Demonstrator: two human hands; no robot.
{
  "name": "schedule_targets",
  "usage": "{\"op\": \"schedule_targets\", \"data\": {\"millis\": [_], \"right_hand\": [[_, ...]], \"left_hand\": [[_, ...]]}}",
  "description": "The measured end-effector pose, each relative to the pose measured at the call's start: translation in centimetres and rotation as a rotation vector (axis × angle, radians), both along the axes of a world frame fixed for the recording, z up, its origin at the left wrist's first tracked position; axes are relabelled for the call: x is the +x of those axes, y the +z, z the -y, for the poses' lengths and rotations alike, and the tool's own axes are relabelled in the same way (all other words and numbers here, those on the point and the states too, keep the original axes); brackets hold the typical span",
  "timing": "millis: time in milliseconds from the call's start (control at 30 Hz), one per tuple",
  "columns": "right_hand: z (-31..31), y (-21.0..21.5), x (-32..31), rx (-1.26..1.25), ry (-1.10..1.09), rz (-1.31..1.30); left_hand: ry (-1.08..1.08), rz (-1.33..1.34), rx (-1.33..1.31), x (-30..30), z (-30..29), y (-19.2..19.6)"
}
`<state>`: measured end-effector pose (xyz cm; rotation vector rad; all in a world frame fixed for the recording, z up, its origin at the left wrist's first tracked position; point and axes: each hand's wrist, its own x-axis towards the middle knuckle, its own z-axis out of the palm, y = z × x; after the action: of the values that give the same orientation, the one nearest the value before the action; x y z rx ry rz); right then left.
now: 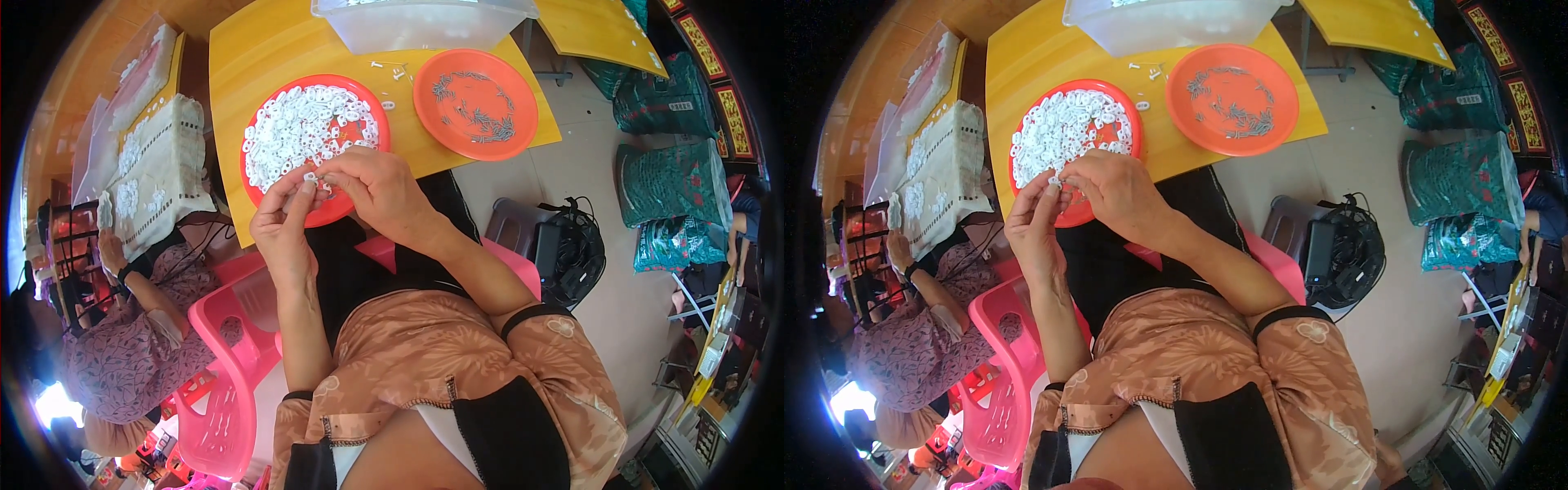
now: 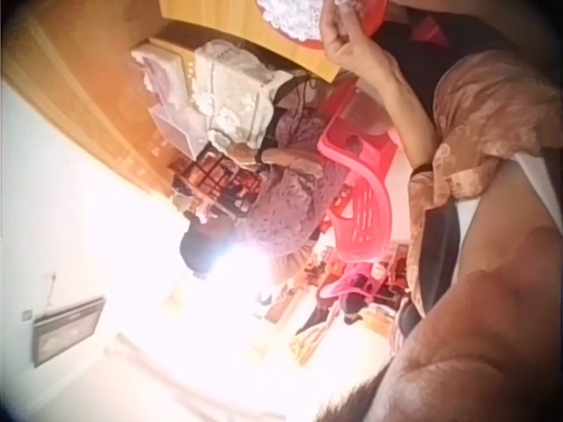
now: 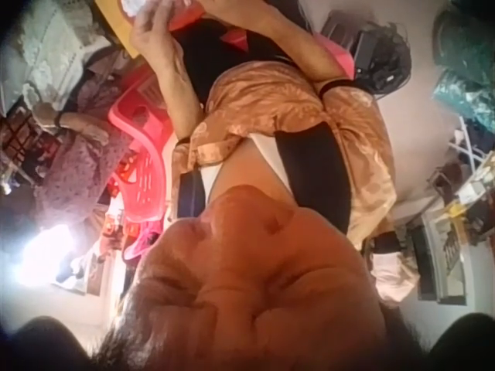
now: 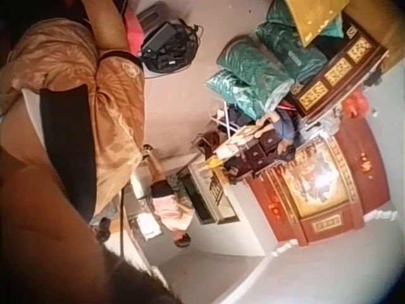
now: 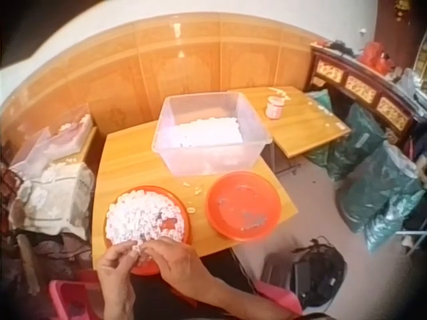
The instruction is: Manually assembling small hardware components by inserting metal pins into white plastic pieces at a workbench.
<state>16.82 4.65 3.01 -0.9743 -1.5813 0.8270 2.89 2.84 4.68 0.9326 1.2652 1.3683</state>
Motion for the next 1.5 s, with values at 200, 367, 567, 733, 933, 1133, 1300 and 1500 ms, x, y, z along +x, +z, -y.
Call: {"op": "schedule_targets", "data": {"millis": [200,367,567,733,933,1133,1300,1500], "right_hand": [[-0.1,-0.3,-0.1,-0.001,-0.006,0.033],[0.0,-0.3,-0.1,0.005,-0.012,0.027],[0.1,-0.4,-0.3,0.042,-0.044,0.065],[0.1,-0.6,-0.2,0.070,-0.058,0.082],[0.1,-0.6,-0.1,0.081,-0.076,0.078],[-0.3,-0.6,-0.2,0.059,-0.031,0.010],[-0.4,-0.2,0.7,-0.260,0.091,-0.214],[-0.7,-0.5,0.6,-0.326,0.124,-0.353]], "left_hand": [[0.000,-0.002,0.005,0.1,0.0,0.0],[0.001,-0.025,0.019,0.1,0.0,-0.2],[0.000,-0.113,0.079,0.2,0.1,0.0],[-0.003,-0.188,0.119,0.6,0.1,0.2],[-0.015,-0.228,0.116,0.8,0.1,0.2],[-0.076,-0.297,0.127,0.0,-0.2,0.5],[-0.035,-0.139,0.093,0.4,-0.1,0.2],[-0.025,-0.102,0.082,0.4,-0.2,0.1]]}}
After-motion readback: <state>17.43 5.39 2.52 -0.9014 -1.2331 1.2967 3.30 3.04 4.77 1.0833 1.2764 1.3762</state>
